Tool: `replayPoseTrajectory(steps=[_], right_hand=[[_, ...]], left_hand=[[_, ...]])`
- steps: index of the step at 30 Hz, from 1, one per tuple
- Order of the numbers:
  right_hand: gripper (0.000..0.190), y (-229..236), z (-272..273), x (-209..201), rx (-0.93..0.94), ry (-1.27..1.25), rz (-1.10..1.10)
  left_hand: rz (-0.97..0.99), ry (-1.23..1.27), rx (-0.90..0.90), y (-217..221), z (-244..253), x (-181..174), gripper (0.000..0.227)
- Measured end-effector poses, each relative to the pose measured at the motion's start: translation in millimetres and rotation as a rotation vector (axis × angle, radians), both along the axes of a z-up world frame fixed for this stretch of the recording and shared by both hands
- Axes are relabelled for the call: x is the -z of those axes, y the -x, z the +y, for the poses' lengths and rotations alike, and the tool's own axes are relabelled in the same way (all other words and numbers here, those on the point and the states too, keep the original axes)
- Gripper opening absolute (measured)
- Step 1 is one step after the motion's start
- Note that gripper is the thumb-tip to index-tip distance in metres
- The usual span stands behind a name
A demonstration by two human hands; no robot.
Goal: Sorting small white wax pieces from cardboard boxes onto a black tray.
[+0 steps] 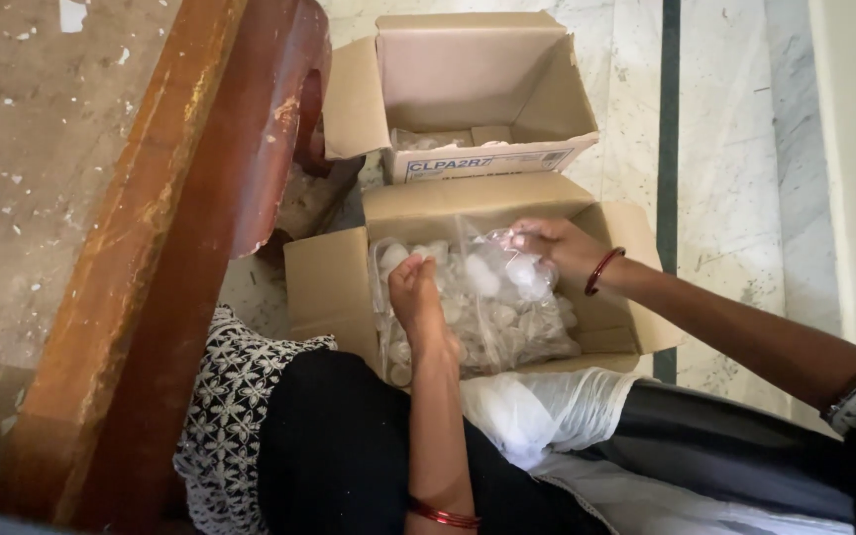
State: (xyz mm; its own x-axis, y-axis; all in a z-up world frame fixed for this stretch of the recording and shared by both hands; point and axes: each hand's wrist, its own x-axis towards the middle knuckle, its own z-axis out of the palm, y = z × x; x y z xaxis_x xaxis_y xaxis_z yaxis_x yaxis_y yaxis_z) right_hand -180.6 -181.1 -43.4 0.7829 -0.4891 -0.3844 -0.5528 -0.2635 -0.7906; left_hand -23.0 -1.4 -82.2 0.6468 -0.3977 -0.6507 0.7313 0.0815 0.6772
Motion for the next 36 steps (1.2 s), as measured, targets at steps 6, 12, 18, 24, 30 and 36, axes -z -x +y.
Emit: replayPoseTrajectory(steps=[6,12,18,24,30,36], right_hand=[[0.036,31,-51,94,0.433,-0.462,0.154],[0.054,25,16,93,0.195,0.514,0.082],[0.092,31,71,76,-0.624,0.648,0.43],[0.084,22,51,84,-0.308,0.517,0.175],[0.084,-10,79,41,-0.757,0.697,0.149],[0.084,-38,88,65,-0.994,0.666,0.262]], left_hand=[[0.053,-0.108,0.058,-10,3,-46,0.035],[0.062,-0.133,0.044,-13,5,-59,0.035],[-0.051,-0.039,-0.047,-3,-6,-2,0.035],[-0.044,-0.05,-0.08,-8,0,-15,0.031],[-0.052,-0.152,-0.368,-19,14,-58,0.03],[0.084,-0.098,-0.533,-25,25,-58,0.033]])
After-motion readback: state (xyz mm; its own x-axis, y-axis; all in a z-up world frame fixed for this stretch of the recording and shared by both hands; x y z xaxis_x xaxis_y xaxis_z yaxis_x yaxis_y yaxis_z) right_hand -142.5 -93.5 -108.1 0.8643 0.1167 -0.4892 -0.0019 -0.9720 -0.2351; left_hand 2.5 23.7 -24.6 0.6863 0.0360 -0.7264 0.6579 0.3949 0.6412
